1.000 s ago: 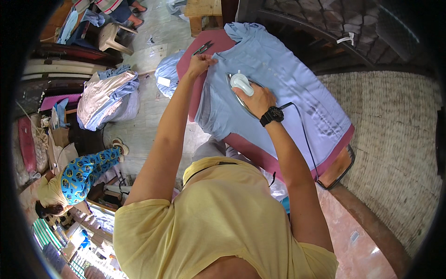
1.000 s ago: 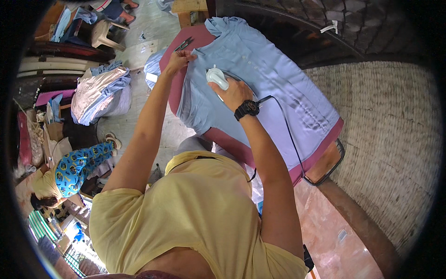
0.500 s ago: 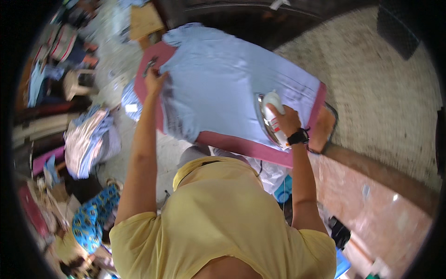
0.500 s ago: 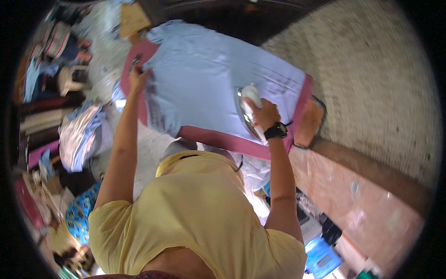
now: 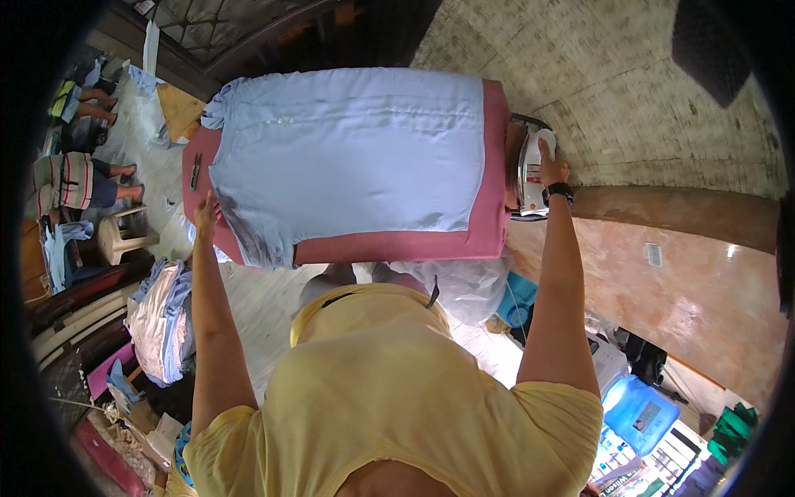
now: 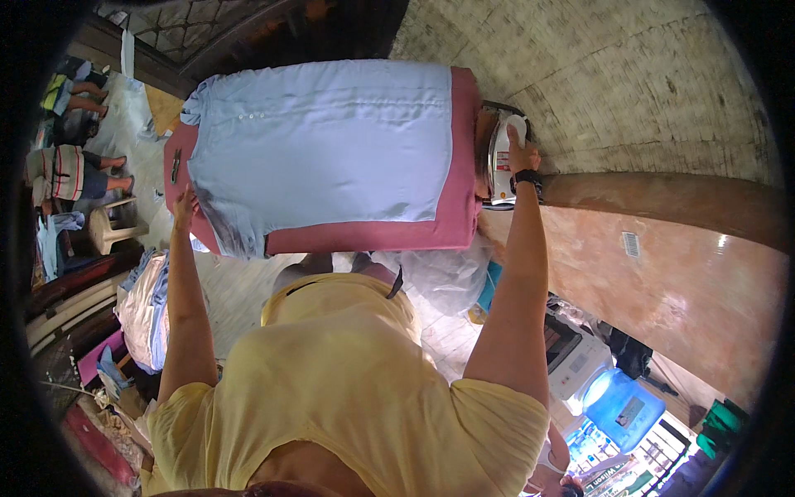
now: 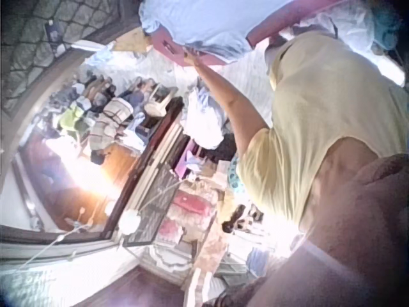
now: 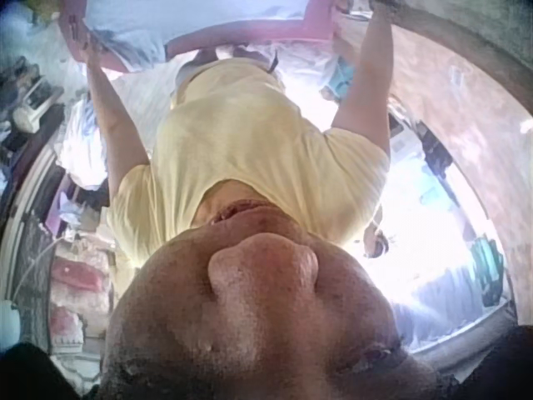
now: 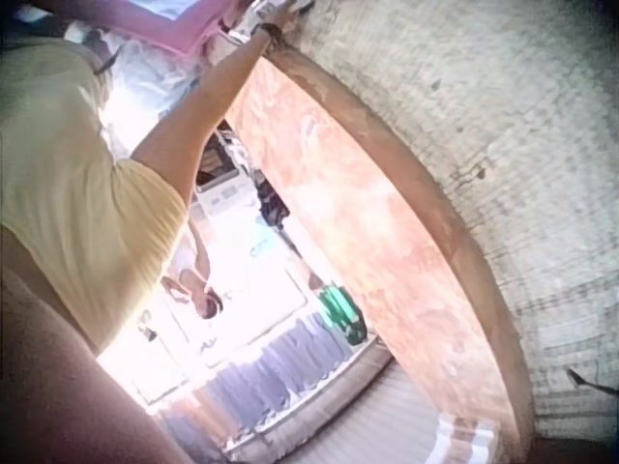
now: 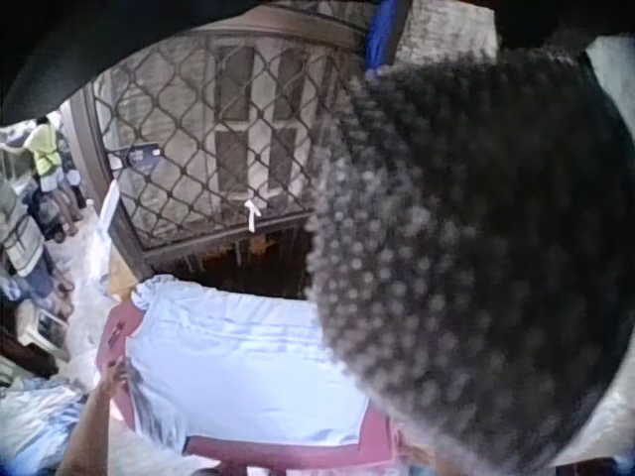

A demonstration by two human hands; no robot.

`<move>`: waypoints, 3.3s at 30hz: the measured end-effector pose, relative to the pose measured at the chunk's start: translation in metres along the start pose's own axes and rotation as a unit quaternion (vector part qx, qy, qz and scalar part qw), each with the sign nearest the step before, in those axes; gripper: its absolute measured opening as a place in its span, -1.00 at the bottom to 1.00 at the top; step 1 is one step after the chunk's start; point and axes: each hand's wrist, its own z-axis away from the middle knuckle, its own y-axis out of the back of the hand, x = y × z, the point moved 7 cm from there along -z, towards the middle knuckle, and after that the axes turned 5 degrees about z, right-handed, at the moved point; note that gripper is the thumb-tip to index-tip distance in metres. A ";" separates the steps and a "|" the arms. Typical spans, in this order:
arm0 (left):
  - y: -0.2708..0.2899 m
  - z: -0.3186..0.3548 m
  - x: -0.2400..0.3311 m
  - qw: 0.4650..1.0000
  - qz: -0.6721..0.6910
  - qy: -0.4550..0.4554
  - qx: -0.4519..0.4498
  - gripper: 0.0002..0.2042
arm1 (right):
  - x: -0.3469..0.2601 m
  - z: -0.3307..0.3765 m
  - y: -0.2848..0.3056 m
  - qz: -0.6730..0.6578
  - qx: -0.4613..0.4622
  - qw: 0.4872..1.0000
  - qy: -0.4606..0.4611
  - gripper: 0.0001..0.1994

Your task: The person irons a blue collared shirt on a padded surface, smoothing the fabric with their hands and using an iron on the front panels and around the buttons.

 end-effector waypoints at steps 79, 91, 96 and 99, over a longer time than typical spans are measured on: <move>-0.018 0.348 -0.202 0.866 -0.421 0.032 0.267 -0.72 | 0.290 0.283 -0.229 0.081 -0.503 0.859 0.049 -0.71; -0.106 0.243 0.058 0.791 -0.280 -0.487 0.244 -0.75 | -0.057 0.124 -0.073 -0.114 -0.122 0.902 0.397 -0.71; -0.259 0.162 0.187 0.734 -0.362 -0.574 -0.018 -0.66 | -0.142 -0.004 -0.111 0.049 0.077 0.945 0.315 -0.63; -0.297 0.105 0.194 0.671 -0.439 -0.594 -0.066 -0.61 | -0.176 -0.012 -0.127 -0.067 0.048 0.950 0.302 -0.59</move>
